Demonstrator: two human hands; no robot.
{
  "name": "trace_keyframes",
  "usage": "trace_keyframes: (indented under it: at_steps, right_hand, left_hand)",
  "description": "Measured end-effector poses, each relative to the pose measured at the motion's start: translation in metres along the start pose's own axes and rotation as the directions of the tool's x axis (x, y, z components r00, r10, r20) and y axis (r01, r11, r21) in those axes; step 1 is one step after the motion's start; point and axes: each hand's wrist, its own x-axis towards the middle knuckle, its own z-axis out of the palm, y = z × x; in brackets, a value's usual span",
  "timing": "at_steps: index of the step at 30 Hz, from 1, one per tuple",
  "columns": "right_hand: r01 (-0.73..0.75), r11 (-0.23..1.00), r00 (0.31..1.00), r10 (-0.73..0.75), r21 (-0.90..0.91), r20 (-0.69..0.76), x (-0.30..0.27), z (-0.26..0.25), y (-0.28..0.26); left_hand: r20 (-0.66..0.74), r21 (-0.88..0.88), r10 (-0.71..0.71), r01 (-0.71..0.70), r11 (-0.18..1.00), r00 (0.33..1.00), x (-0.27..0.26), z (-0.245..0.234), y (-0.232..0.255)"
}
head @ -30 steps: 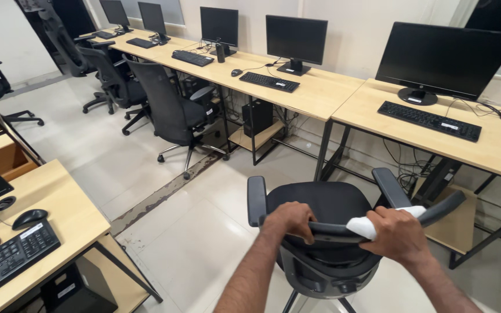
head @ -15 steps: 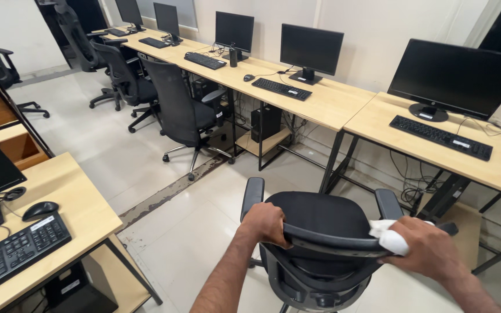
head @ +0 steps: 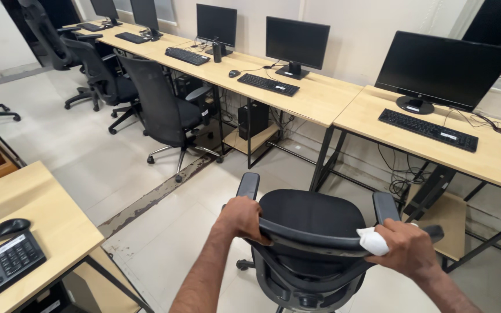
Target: The person wipes the seat, armrests, and backrest of a black office chair using a white cloth. They move the chair slightly to access different parts and continue wiping the surfaces thoroughly.
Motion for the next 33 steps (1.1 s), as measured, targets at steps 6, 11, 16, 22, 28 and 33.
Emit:
trace_keyframes:
  at_steps: [6, 11, 16, 22, 28, 33]
  right_hand:
    - [0.057, 0.998, 0.994, -0.054, 0.024, -0.100, 0.007, 0.002, -0.012]
    - [0.056, 0.998, 0.986, -0.053, 0.015, -0.159, 0.015, 0.009, -0.025]
    - [0.053, 0.999, 0.985, -0.050, 0.010, -0.167, 0.026, 0.016, -0.035]
    - [0.041, 0.999, 0.987, -0.042, -0.008, -0.153, 0.041, 0.028, -0.051]
    - [0.052, 0.999, 0.976, -0.049, 0.008, -0.213, 0.071, 0.043, -0.077]
    - [0.037, 0.999, 0.974, -0.039, -0.013, -0.224, 0.094, 0.062, -0.102]
  left_hand:
    - [0.010, 0.025, -0.010, 0.010, 1.000, 1.000, 0.002, -0.014, -0.010]
    - [0.002, 0.006, 0.034, -0.034, 0.999, 0.999, 0.015, -0.017, -0.028]
    - [-0.004, -0.020, 0.047, -0.047, 0.999, 0.999, 0.025, -0.024, -0.046]
    - [-0.015, 0.067, 0.033, -0.032, 0.997, 0.999, 0.028, -0.027, -0.070]
    - [-0.006, 0.235, 0.019, -0.017, 0.972, 1.000, 0.045, -0.020, -0.094]
    - [-0.268, 0.215, 0.080, -0.021, 0.976, 0.960, 0.048, 0.003, -0.113]
